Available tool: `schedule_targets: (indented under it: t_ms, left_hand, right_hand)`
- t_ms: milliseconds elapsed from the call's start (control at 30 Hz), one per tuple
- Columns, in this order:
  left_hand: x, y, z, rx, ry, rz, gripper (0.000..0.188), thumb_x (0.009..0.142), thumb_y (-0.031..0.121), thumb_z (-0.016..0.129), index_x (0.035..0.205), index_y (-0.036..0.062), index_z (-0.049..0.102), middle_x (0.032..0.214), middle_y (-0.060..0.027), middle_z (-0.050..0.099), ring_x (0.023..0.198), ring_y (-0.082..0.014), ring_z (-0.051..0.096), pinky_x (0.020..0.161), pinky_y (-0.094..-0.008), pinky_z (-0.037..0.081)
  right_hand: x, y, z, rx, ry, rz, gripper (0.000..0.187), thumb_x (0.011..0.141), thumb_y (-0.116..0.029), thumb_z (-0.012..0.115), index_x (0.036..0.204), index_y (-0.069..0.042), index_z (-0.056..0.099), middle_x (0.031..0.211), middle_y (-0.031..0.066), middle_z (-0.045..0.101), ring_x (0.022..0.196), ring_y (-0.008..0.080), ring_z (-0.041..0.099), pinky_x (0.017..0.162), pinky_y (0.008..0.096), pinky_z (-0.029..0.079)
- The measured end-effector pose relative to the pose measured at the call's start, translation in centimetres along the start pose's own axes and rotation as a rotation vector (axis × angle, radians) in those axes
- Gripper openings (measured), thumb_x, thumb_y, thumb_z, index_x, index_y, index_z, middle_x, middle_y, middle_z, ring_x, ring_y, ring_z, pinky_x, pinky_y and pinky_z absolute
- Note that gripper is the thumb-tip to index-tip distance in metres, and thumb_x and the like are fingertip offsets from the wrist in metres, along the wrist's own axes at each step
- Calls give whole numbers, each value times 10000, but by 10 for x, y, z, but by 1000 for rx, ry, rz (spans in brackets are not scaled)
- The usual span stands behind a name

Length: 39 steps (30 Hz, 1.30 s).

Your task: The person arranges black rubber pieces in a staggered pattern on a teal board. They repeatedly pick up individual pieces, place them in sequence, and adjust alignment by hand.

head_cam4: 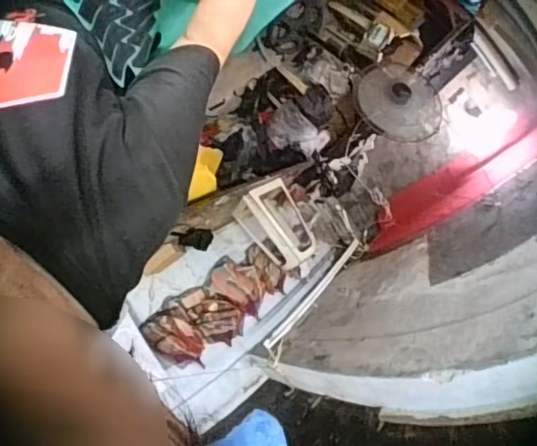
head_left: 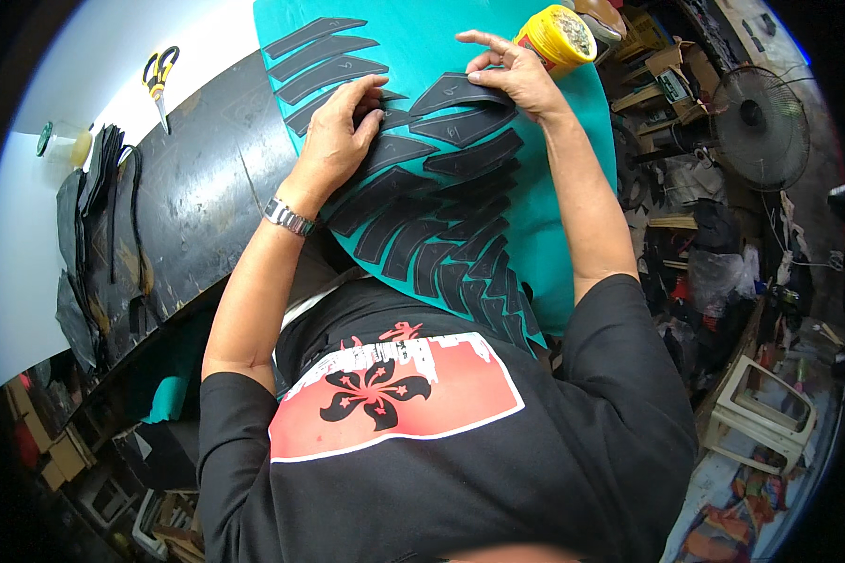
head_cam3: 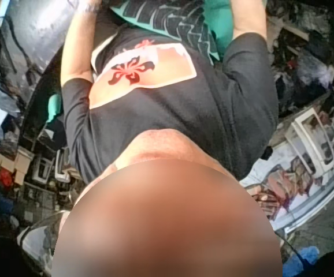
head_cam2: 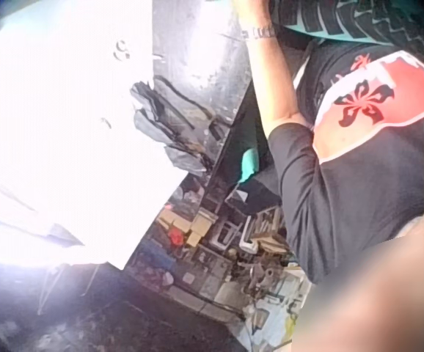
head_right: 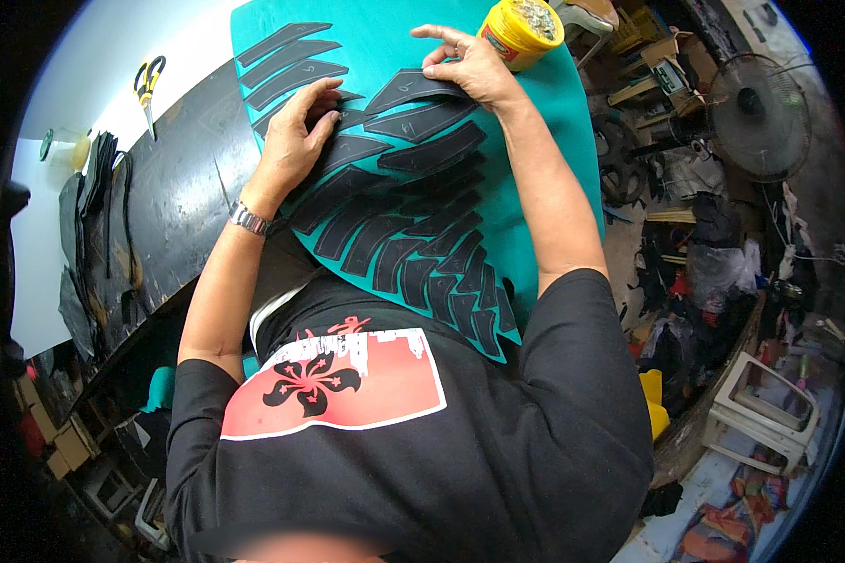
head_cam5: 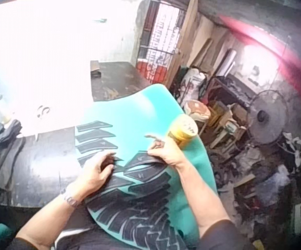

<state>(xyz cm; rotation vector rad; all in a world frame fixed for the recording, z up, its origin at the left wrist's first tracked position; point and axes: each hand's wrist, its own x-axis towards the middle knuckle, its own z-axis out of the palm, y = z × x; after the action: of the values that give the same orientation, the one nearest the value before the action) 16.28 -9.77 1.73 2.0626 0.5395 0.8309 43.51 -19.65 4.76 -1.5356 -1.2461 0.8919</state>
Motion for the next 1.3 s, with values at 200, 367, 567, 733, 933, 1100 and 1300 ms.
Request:
schedule_targets:
  t_ms: [200, 367, 567, 733, 933, 1100, 1300]
  left_hand:
    - [-1, 3, -2, 33, -43, -23, 324, 944, 43, 632, 1267, 75, 633, 1149, -94, 675, 1037, -196, 668, 924, -310, 532]
    - [-1, 3, -1, 176, -44, 67, 269, 953, 96, 629, 1218, 84, 668, 1165, -91, 669, 1041, -228, 661, 903, -328, 534]
    - [-2, 6, 0, 246, -90, 125, 256, 935, 163, 644, 1180, 106, 690, 1193, -90, 647, 1131, -289, 589, 967, -393, 491]
    - [-3, 6, 1, 308, -109, 145, 244, 928, 176, 657, 1158, 111, 705, 1185, -76, 645, 1124, -277, 579, 978, -385, 485]
    - [-3, 6, 2, 297, -95, 147, 228, 921, 180, 666, 1128, 101, 720, 1179, -72, 646, 1118, -269, 578, 977, -384, 484]
    - [-2, 6, 2, 322, -106, 165, 224, 915, 169, 671, 1119, 92, 721, 1180, -65, 646, 1108, -270, 580, 976, -383, 486]
    - [-3, 6, 3, 315, -95, 161, 217, 911, 167, 675, 1104, 81, 723, 1166, -65, 655, 1110, -272, 582, 969, -384, 490]
  right_hand:
    - [3, 1, 3, -44, 43, 6, 541, 863, -39, 729, 1373, -178, 610, 897, -11, 671, 835, 58, 630, 829, 183, 523]
    - [10, 0, -6, -37, 49, -24, 523, 862, -65, 746, 1356, -187, 624, 903, -9, 680, 853, 74, 646, 850, 193, 532]
    - [15, -3, -10, -91, -6, -28, 549, 849, -62, 753, 1362, -201, 618, 916, 7, 687, 867, 104, 664, 862, 227, 550]
    - [10, -10, -10, -374, -17, -25, 562, 857, -57, 740, 1380, -209, 602, 963, 60, 698, 907, 161, 687, 854, 281, 583]
    - [9, -9, -4, -409, -3, -42, 553, 874, -59, 714, 1390, -216, 594, 932, 35, 661, 888, 137, 656, 890, 274, 568]
    - [12, -7, -7, -283, -57, -108, 526, 884, -85, 721, 1375, -236, 611, 949, 10, 669, 889, 99, 639, 841, 240, 560]
    - [14, -19, -22, 394, 121, -114, 466, 839, 99, 668, 1283, -40, 634, 924, -3, 641, 812, 66, 608, 734, 184, 489]
